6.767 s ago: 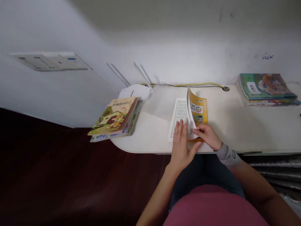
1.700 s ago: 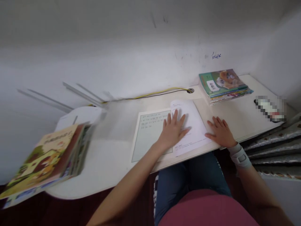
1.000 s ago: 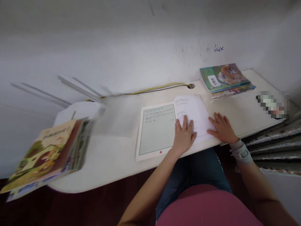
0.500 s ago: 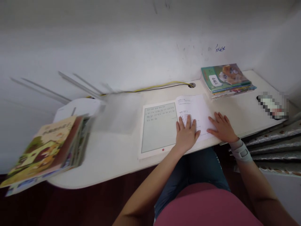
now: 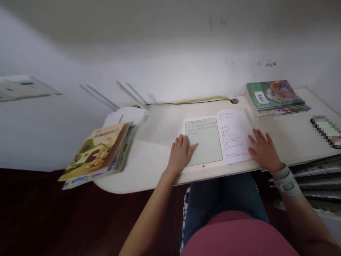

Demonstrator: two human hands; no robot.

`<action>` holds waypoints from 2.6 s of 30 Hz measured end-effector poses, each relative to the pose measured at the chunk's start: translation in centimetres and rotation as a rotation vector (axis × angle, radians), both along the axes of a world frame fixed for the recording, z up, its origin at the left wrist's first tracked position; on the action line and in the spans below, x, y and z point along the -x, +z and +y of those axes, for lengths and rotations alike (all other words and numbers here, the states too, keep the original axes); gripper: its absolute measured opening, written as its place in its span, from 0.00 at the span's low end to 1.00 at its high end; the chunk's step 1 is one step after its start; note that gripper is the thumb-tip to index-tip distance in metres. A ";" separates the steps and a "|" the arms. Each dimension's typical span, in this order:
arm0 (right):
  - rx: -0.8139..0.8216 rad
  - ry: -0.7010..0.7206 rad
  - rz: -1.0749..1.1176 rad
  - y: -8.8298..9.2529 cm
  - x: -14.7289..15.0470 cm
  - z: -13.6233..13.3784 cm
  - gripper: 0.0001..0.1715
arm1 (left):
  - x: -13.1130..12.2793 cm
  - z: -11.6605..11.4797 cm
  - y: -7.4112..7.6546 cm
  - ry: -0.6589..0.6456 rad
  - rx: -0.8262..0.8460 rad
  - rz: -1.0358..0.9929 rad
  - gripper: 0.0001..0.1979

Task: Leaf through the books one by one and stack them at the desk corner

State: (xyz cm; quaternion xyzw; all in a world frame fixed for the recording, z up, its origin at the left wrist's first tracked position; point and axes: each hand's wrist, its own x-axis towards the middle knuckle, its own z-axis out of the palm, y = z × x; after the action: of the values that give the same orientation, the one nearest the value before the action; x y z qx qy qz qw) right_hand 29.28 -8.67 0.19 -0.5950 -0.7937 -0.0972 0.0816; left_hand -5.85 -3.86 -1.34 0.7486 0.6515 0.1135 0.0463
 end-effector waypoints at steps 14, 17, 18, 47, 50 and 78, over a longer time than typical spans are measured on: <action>0.112 0.040 0.040 -0.5 7.8 -0.7 0.34 | 2.7 -4.0 -1.4 0.055 -0.032 -0.081 0.35; 0.115 0.031 0.022 -0.3 7.7 -0.8 0.34 | 2.5 -4.0 -1.3 0.071 -0.022 -0.100 0.35; 0.116 0.028 0.019 -0.3 7.7 -0.8 0.34 | 2.5 -4.0 -1.2 0.075 -0.020 -0.105 0.35; 0.124 0.048 0.020 -0.6 5.8 -0.9 0.34 | 1.9 -4.0 -0.6 0.112 0.004 -0.080 0.31; 0.111 0.049 0.030 -0.7 5.7 -1.0 0.33 | 1.9 -3.9 -0.7 0.127 0.009 -0.066 0.31; 0.071 0.045 0.029 -1.4 4.8 -1.3 0.32 | 0.6 -6.2 1.0 0.023 -0.384 -0.344 0.18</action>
State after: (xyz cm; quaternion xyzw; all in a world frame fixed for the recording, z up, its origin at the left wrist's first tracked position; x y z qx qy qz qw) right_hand 24.51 -9.97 -1.26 -0.5810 -0.8085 -0.0584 0.0739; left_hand -6.42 -10.01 -0.30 0.7057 0.6093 0.3614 0.0124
